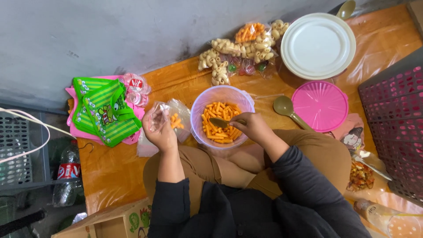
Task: Packing orange stick snacks from a bowl into small plastic bags using a spoon and hands.
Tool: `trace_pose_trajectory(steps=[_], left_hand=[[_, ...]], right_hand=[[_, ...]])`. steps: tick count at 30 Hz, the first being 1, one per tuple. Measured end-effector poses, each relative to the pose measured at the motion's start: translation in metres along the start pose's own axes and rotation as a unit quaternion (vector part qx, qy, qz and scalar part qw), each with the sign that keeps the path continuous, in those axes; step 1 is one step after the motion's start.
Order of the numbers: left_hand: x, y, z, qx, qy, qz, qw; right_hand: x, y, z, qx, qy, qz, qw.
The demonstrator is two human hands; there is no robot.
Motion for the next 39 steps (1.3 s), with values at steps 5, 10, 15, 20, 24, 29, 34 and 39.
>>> trace_pose_trajectory(steps=[5,10,15,20,24,29,34,39], left_hand=[[0.012,0.011,0.025,-0.008,-0.018,-0.011,1.0],[0.005,0.003,-0.006,-0.061,0.037,-0.061,0.996],[0.008,0.005,-0.007,-0.118,0.057,-0.079,0.988],[0.012,0.007,-0.015,-0.153,0.062,-0.128,0.978],[0.019,0.01,-0.025,-0.189,0.041,-0.188,0.963],[0.025,0.018,-0.013,-0.207,0.064,-0.239,0.947],[0.027,0.021,-0.014,-0.216,0.065,-0.247,0.942],[0.025,0.017,-0.022,-0.186,0.01,-0.22,0.958]], right_hand=[[-0.002,0.021,0.013,0.011,0.036,-0.024,0.999],[-0.009,0.031,0.032,-0.041,0.128,-0.019,0.991],[-0.011,0.025,0.048,-0.263,0.236,0.047,0.934],[-0.007,-0.006,0.047,-0.341,0.24,0.106,0.903],[0.001,-0.04,0.021,-0.376,0.173,0.196,0.889],[0.019,-0.067,-0.037,-0.336,0.072,0.245,0.907],[0.037,-0.074,-0.121,-0.143,-0.133,0.194,0.961],[0.033,-0.075,-0.133,-0.122,-0.226,0.185,0.949]])
Point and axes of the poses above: each hand's wrist, its own x-axis away from the middle knuckle, its own y-axis out of the palm, z = x × y, the point moved 4 cm from there along -x, towards the middle knuckle, and after that the axes turned 5 degrees about z, right-handed, at the moved point
